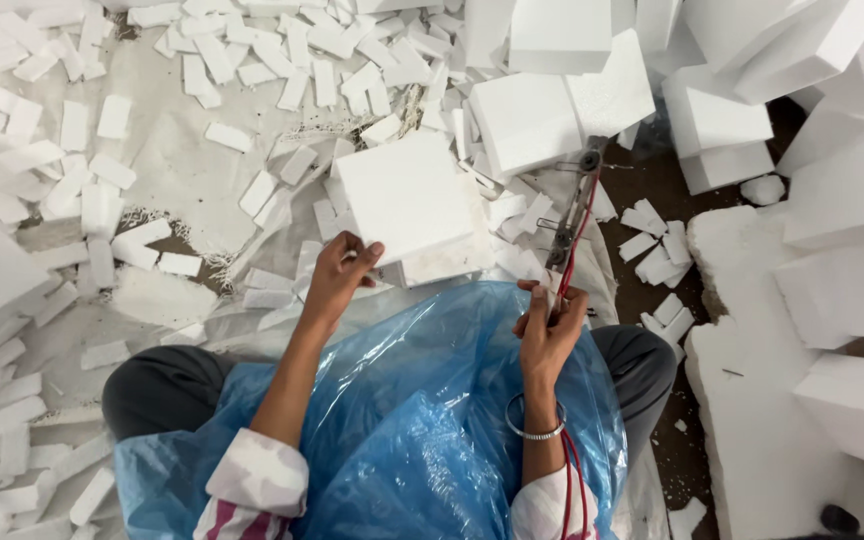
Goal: The person uses a hot wire cutter to slice channels and shapes into white foam blocks by hand.
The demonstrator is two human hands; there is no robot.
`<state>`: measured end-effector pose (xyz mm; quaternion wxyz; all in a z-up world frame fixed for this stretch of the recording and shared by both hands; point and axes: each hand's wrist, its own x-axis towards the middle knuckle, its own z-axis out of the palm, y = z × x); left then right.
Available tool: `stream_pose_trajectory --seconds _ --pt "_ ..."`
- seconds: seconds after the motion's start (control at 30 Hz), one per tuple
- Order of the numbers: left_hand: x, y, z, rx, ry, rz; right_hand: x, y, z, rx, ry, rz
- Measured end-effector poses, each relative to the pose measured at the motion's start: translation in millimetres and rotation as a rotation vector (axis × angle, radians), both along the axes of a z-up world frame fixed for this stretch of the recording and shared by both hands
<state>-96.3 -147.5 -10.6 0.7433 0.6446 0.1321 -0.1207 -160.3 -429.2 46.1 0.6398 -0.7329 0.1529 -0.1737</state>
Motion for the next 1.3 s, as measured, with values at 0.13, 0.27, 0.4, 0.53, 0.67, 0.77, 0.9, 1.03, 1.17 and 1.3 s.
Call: stream_pose_trajectory --seconds 0.13,0.27,0.4,0.53,0.67,0.77,0.9,1.03,1.17,1.3 --pt "7 -1 12 0.062 -0.130 0.041 -4 5 6 -0.058 0.030 0.010" --pt "2 0 21 -0.022 -0.163 -0.020 -8 11 17 -0.105 0.046 0.015" --pt "-4 -12 23 -0.046 -0.164 -0.008 -16 23 35 -0.210 0.032 0.014" --pt "-5 -14 27 -0.014 -0.058 0.010 -23 35 56 -0.246 0.148 0.026" --pt "-4 -16 29 0.005 -0.110 0.007 -28 46 70 -0.311 0.187 0.107" --pt "-4 -19 29 0.017 -0.110 0.013 -29 53 75 -0.333 0.207 0.131" --pt "-4 -18 27 0.062 -0.100 -0.006 -29 58 76 -0.357 0.231 0.143" --pt "-4 -19 25 0.057 -0.116 -0.019 -28 58 73 -0.373 0.212 0.171" --pt "-4 -19 25 0.077 -0.105 -0.035 -29 57 71 -0.385 0.199 0.177" --pt "-4 -20 24 0.073 -0.117 -0.039 -27 58 70 -0.390 0.210 0.171"
